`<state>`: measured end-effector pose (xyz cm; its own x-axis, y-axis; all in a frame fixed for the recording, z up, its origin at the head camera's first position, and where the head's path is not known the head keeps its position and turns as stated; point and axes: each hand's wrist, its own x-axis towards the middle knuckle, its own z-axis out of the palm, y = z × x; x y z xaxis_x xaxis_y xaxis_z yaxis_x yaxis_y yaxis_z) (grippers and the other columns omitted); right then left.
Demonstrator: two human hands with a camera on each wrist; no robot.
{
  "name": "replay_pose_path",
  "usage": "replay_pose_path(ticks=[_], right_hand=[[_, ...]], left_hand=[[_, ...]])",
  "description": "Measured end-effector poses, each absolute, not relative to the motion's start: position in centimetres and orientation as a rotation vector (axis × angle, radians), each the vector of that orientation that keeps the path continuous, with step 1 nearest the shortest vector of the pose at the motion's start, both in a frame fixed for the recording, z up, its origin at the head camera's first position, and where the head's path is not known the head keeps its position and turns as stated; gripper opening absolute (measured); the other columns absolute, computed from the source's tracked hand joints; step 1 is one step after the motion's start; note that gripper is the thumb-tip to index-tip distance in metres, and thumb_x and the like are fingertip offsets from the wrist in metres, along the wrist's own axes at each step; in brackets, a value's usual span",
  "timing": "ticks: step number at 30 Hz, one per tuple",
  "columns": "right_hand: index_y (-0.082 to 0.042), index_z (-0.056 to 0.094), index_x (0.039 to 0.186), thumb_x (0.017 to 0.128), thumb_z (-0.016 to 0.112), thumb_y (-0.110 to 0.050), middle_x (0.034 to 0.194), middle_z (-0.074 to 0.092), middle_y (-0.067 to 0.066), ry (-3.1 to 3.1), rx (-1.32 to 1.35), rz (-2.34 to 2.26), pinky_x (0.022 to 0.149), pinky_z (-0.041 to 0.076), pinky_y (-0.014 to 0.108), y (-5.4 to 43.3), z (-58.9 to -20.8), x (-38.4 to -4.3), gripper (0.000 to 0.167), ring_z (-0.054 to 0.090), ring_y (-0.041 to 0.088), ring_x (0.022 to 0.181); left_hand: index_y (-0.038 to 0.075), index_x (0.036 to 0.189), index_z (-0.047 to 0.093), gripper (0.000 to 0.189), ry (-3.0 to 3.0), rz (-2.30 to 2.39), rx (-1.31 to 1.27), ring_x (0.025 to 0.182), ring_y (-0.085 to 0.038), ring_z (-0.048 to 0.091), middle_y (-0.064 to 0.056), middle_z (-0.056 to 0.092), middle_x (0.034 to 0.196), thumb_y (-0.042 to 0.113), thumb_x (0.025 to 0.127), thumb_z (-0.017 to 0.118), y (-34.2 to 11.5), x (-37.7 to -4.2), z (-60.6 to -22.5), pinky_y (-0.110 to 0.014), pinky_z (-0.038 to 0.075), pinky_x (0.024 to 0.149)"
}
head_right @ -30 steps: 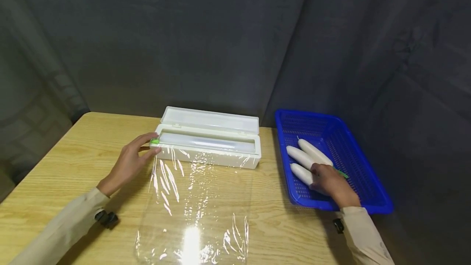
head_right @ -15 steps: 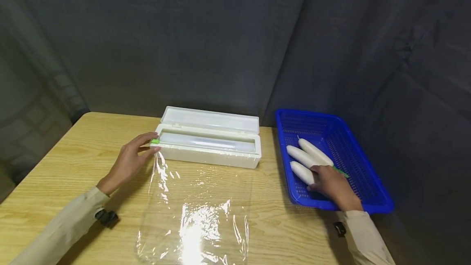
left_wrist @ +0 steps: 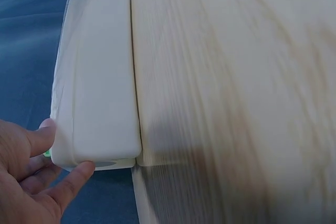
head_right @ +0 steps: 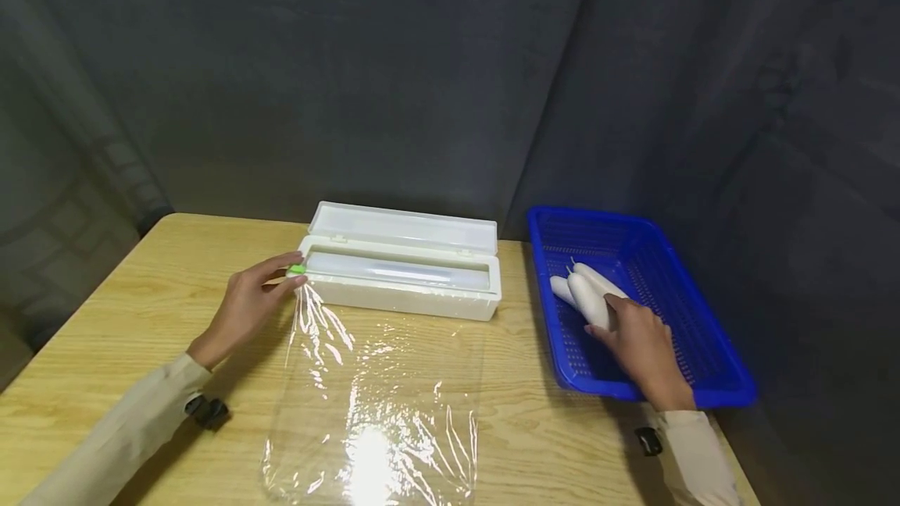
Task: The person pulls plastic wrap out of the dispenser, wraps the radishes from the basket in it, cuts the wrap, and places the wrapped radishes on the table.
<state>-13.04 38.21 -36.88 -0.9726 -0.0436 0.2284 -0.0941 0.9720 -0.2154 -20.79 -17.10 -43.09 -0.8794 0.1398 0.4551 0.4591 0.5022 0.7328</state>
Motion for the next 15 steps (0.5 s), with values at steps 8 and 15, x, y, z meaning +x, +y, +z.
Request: replay_pose_path(ticks=[8, 15], right_hand=[[0.008, 0.064, 0.13, 0.081, 0.09, -0.01, 0.114, 0.068, 0.035, -2.652, 0.247, 0.322, 0.064, 0.051, 0.066, 36.1, -35.9, -12.7, 0.059, 0.066, 0.052, 0.092], [0.007, 0.066, 0.127, 0.076, 0.092, -0.004, 0.113, 0.068, 0.034, -2.58, 0.328, 0.311, 0.066, 0.048, 0.069, 34.7, -35.6, -12.4, 0.058, 0.064, 0.053, 0.094]], left_hand=[[-0.007, 0.134, 0.066, 0.04, -2.413, -1.338, -0.514, 0.114, -0.045, 0.069, -0.027, 0.063, 0.14, 0.002, 0.096, 0.074, -17.3, -21.0, -43.0, -0.048, 0.06, 0.088], [-0.006, 0.135, 0.066, 0.041, -2.454, -1.32, -0.492, 0.115, -0.043, 0.069, -0.025, 0.065, 0.139, 0.005, 0.097, 0.075, -17.5, -21.1, -42.8, -0.048, 0.06, 0.088]])
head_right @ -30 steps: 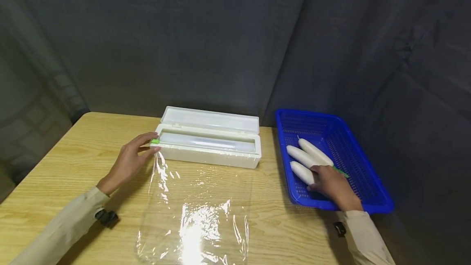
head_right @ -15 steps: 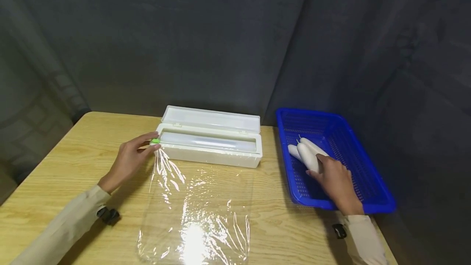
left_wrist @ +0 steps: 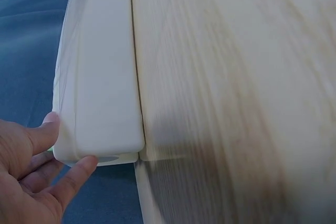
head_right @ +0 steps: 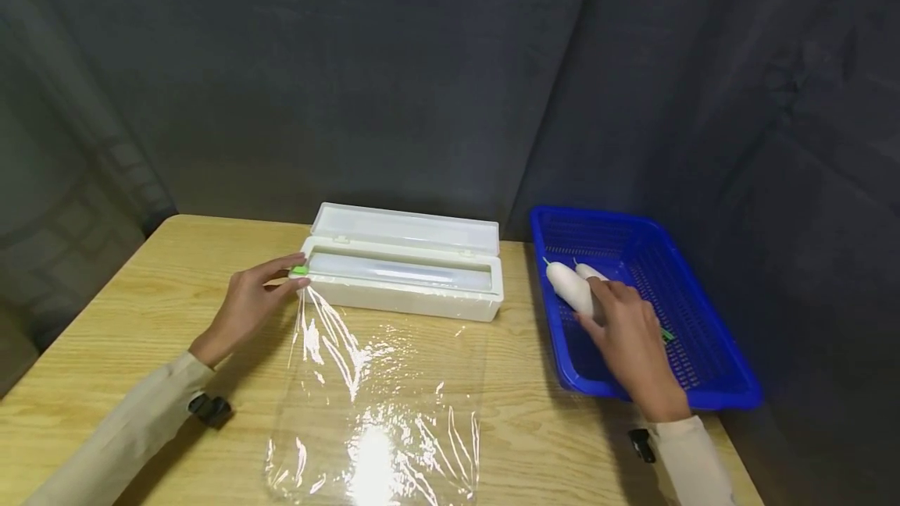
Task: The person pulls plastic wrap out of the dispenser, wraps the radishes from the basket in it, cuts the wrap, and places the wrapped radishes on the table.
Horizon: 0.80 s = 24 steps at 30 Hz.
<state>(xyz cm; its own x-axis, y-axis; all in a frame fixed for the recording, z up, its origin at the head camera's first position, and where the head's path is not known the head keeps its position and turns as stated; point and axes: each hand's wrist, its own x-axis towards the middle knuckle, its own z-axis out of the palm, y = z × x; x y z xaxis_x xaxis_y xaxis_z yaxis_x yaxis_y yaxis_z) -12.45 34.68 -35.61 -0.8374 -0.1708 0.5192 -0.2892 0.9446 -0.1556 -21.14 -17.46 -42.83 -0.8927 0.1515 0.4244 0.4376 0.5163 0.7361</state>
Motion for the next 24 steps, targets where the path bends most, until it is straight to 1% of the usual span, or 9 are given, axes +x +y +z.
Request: replay_pose_path(ticks=[6, 9, 11, 14, 17, 19, 21, 24], right_hand=[[0.004, 0.067, 0.128, 0.075, 0.093, -0.004, 0.112, 0.068, 0.031, -2.526, 0.393, 0.29, 0.067, 0.048, 0.065, 33.5, -35.0, -12.1, 0.06, 0.063, 0.05, 0.093], [0.002, 0.068, 0.127, 0.07, 0.095, -0.005, 0.11, 0.068, 0.029, -2.496, 0.477, 0.275, 0.065, 0.05, 0.062, 32.9, -34.8, -12.1, 0.063, 0.063, 0.046, 0.092], [0.001, 0.07, 0.127, 0.068, 0.096, -0.005, 0.111, 0.069, 0.027, -2.481, 0.548, 0.263, 0.065, 0.052, 0.059, 32.5, -34.8, -12.1, 0.066, 0.063, 0.045, 0.093], [0.0, 0.07, 0.129, 0.064, 0.097, -0.004, 0.113, 0.069, 0.026, -2.467, 0.638, 0.247, 0.07, 0.054, 0.059, 32.0, -34.7, -12.0, 0.07, 0.065, 0.045, 0.098], [0.001, 0.068, 0.133, 0.064, 0.097, -0.004, 0.116, 0.069, 0.027, -2.467, 0.685, 0.25, 0.073, 0.056, 0.06, 31.5, -34.6, -11.8, 0.076, 0.066, 0.046, 0.102], [0.003, 0.064, 0.136, 0.065, 0.097, -0.004, 0.116, 0.069, 0.027, -2.472, 0.684, 0.267, 0.072, 0.057, 0.058, 31.1, -34.5, -11.8, 0.078, 0.067, 0.044, 0.101], [0.005, 0.062, 0.135, 0.068, 0.097, -0.004, 0.114, 0.07, 0.026, -2.481, 0.658, 0.299, 0.07, 0.057, 0.055, 30.7, -34.4, -11.7, 0.077, 0.068, 0.042, 0.098], [0.005, 0.061, 0.129, 0.068, 0.097, -0.003, 0.111, 0.07, 0.024, -2.49, 0.622, 0.345, 0.067, 0.055, 0.052, 30.1, -34.3, -11.7, 0.071, 0.068, 0.037, 0.092]], left_hand=[[-0.004, 0.137, 0.066, 0.041, -2.462, -1.321, -0.487, 0.116, -0.04, 0.068, -0.022, 0.066, 0.139, 0.006, 0.097, 0.074, -17.6, -21.2, -42.9, -0.045, 0.06, 0.089], [-0.003, 0.135, 0.067, 0.04, -2.448, -1.313, -0.494, 0.115, -0.04, 0.069, -0.022, 0.068, 0.136, 0.006, 0.097, 0.074, -17.6, -21.3, -42.8, -0.045, 0.06, 0.089], [-0.003, 0.134, 0.068, 0.039, -2.439, -1.298, -0.502, 0.114, -0.041, 0.069, -0.022, 0.068, 0.135, 0.005, 0.097, 0.075, -17.7, -21.3, -42.7, -0.045, 0.06, 0.089], [-0.004, 0.133, 0.068, 0.038, -2.432, -1.286, -0.513, 0.113, -0.041, 0.069, -0.023, 0.069, 0.132, 0.004, 0.096, 0.075, -17.7, -21.2, -42.6, -0.046, 0.06, 0.088], [-0.004, 0.133, 0.068, 0.039, -2.44, -1.295, -0.51, 0.113, -0.042, 0.069, -0.023, 0.069, 0.133, 0.004, 0.096, 0.075, -17.6, -21.2, -42.6, -0.045, 0.06, 0.089], [-0.004, 0.134, 0.067, 0.04, -2.448, -1.309, -0.506, 0.114, -0.042, 0.069, -0.023, 0.068, 0.134, 0.005, 0.096, 0.075, -17.5, -21.3, -42.6, -0.044, 0.059, 0.089], [-0.004, 0.135, 0.067, 0.04, -2.456, -1.315, -0.505, 0.114, -0.041, 0.069, -0.023, 0.068, 0.136, 0.005, 0.096, 0.075, -17.5, -21.4, -42.5, -0.045, 0.059, 0.09], [-0.003, 0.136, 0.067, 0.041, -2.464, -1.318, -0.513, 0.113, -0.041, 0.07, -0.022, 0.067, 0.137, 0.006, 0.097, 0.074, -17.5, -21.5, -42.4, -0.046, 0.059, 0.091]])
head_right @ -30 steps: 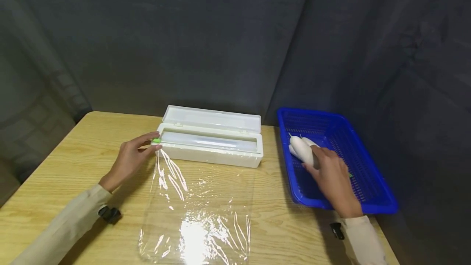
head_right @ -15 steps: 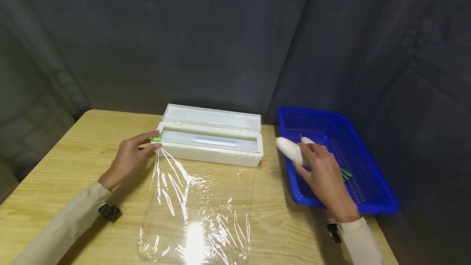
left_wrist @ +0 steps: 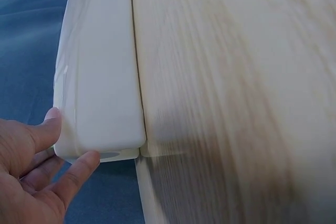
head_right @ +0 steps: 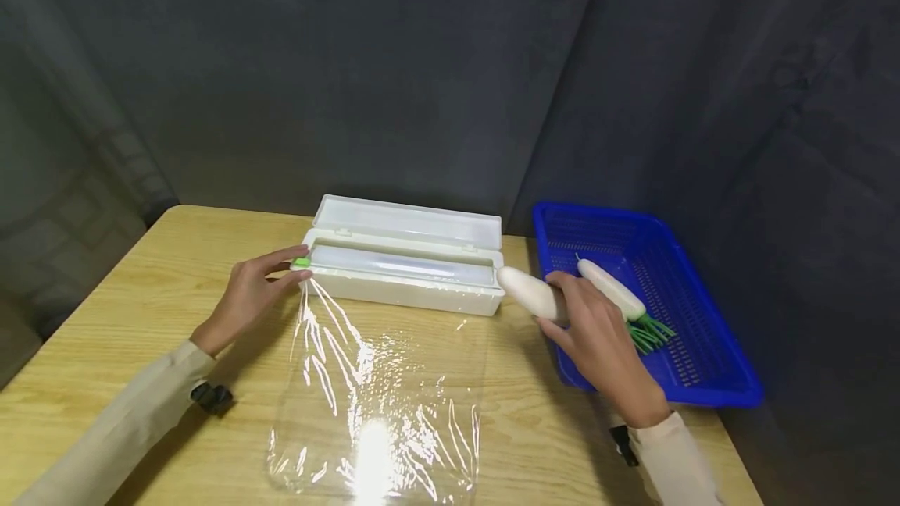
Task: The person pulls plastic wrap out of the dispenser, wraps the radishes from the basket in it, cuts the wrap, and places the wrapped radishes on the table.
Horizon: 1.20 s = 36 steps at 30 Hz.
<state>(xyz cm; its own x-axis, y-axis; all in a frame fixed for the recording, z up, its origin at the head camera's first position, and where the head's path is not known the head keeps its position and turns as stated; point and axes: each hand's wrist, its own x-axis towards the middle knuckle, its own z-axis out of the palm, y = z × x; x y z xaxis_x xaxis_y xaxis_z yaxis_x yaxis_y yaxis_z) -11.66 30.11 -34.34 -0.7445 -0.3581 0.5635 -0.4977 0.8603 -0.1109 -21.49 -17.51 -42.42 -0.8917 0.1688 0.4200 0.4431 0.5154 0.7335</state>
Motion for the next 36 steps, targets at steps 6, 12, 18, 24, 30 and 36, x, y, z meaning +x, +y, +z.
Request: replay_pose_path(ticks=[6, 12, 18, 24, 30, 36], right_hand=[[0.0, 0.068, 0.118, 0.064, 0.098, -0.002, 0.109, 0.072, 0.019, -2.453, 0.728, 0.324, 0.072, 0.056, 0.052, 29.3, -34.7, -11.7, 0.061, 0.068, 0.037, 0.098], [-0.003, 0.07, 0.115, 0.062, 0.1, -0.006, 0.109, 0.073, 0.014, -2.423, 0.814, 0.268, 0.077, 0.056, 0.054, 28.4, -35.0, -11.6, 0.061, 0.068, 0.035, 0.099], [-0.003, 0.07, 0.111, 0.06, 0.101, -0.006, 0.108, 0.072, 0.014, -2.429, 0.848, 0.209, 0.082, 0.055, 0.055, 27.4, -35.2, -11.4, 0.06, 0.067, 0.035, 0.097], [-0.003, 0.07, 0.11, 0.049, 0.104, -0.003, 0.106, 0.072, 0.015, -2.372, 0.923, 0.119, 0.076, 0.053, 0.048, 25.9, -35.6, -11.2, 0.069, 0.066, 0.034, 0.096], [-0.007, 0.066, 0.111, 0.049, 0.104, -0.002, 0.108, 0.07, 0.012, -2.364, 0.957, 0.099, 0.074, 0.049, 0.045, 24.7, -35.7, -10.9, 0.073, 0.064, 0.033, 0.098], [-0.008, 0.066, 0.111, 0.051, 0.104, -0.005, 0.108, 0.07, 0.012, -2.361, 0.96, 0.108, 0.074, 0.049, 0.044, 24.1, -35.7, -10.6, 0.071, 0.064, 0.031, 0.097]], left_hand=[[-0.003, 0.136, 0.067, 0.04, -2.465, -1.326, -0.527, 0.113, -0.042, 0.07, -0.023, 0.067, 0.137, 0.006, 0.097, 0.074, -17.6, -21.4, -42.4, -0.048, 0.059, 0.091], [-0.004, 0.135, 0.067, 0.04, -2.45, -1.314, -0.545, 0.112, -0.044, 0.07, -0.023, 0.067, 0.136, 0.004, 0.096, 0.075, -17.5, -21.5, -42.6, -0.05, 0.059, 0.091], [-0.002, 0.136, 0.067, 0.041, -2.479, -1.322, -0.517, 0.115, -0.042, 0.069, -0.022, 0.067, 0.137, 0.007, 0.097, 0.075, -17.5, -21.2, -42.4, -0.049, 0.058, 0.093], [-0.002, 0.137, 0.067, 0.041, -2.498, -1.315, -0.501, 0.114, -0.041, 0.069, -0.021, 0.066, 0.139, 0.007, 0.097, 0.074, -17.8, -21.2, -42.4, -0.048, 0.058, 0.093], [-0.003, 0.137, 0.066, 0.041, -2.488, -1.318, -0.516, 0.115, -0.043, 0.069, -0.022, 0.066, 0.139, 0.007, 0.097, 0.074, -17.9, -21.2, -42.4, -0.049, 0.058, 0.093], [-0.003, 0.137, 0.066, 0.042, -2.493, -1.331, -0.51, 0.115, -0.042, 0.069, -0.022, 0.065, 0.139, 0.007, 0.098, 0.073, -17.8, -21.2, -42.4, -0.049, 0.058, 0.094]])
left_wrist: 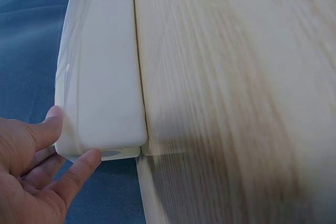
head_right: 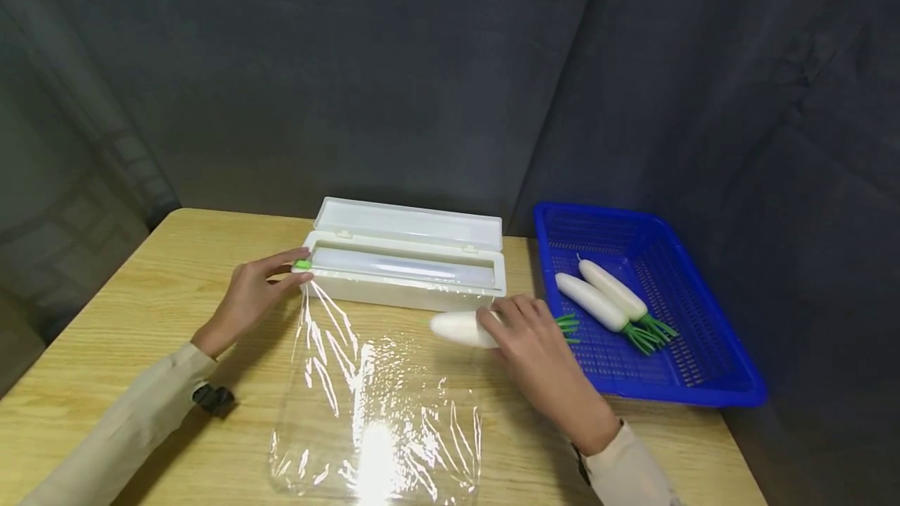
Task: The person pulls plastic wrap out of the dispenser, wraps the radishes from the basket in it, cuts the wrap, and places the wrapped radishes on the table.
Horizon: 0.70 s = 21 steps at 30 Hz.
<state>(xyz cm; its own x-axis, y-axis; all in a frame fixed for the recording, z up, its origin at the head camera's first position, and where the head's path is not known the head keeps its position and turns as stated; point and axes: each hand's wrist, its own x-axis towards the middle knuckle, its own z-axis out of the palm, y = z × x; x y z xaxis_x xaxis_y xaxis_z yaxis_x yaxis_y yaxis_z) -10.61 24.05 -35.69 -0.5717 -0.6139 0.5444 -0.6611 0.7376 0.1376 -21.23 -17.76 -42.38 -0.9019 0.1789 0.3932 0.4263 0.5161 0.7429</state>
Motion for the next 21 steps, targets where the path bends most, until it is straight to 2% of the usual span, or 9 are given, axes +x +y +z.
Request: replay_pose_path(ticks=[7, 15, 21], right_hand=[[-0.007, 0.064, 0.113, 0.052, 0.103, -0.006, 0.107, 0.069, 0.011, -2.358, 0.988, 0.118, 0.076, 0.047, 0.043, 22.9, -35.9, -10.2, 0.073, 0.063, 0.031, 0.098], [-0.004, 0.067, 0.114, 0.062, 0.101, -0.017, 0.106, 0.071, 0.011, -2.37, 1.008, 0.11, 0.075, 0.051, 0.042, 21.6, -36.1, -9.9, 0.064, 0.064, 0.03, 0.096], [-0.007, 0.068, 0.115, 0.065, 0.099, -0.025, 0.106, 0.073, 0.008, -2.417, 1.04, 0.129, 0.076, 0.055, 0.04, 20.0, -37.1, -9.4, 0.061, 0.065, 0.024, 0.095]], left_hand=[[-0.001, 0.139, 0.065, 0.044, -2.515, -1.333, -0.489, 0.121, -0.04, 0.067, -0.021, 0.065, 0.141, 0.009, 0.098, 0.074, -17.8, -21.3, -42.5, -0.045, 0.059, 0.092], [-0.002, 0.14, 0.064, 0.044, -2.509, -1.339, -0.504, 0.122, -0.039, 0.066, -0.021, 0.064, 0.142, 0.008, 0.098, 0.074, -17.8, -21.4, -42.6, -0.045, 0.059, 0.091], [-0.002, 0.14, 0.063, 0.044, -2.51, -1.348, -0.507, 0.122, -0.039, 0.066, -0.021, 0.064, 0.142, 0.008, 0.098, 0.073, -17.9, -21.4, -42.5, -0.045, 0.059, 0.092]])
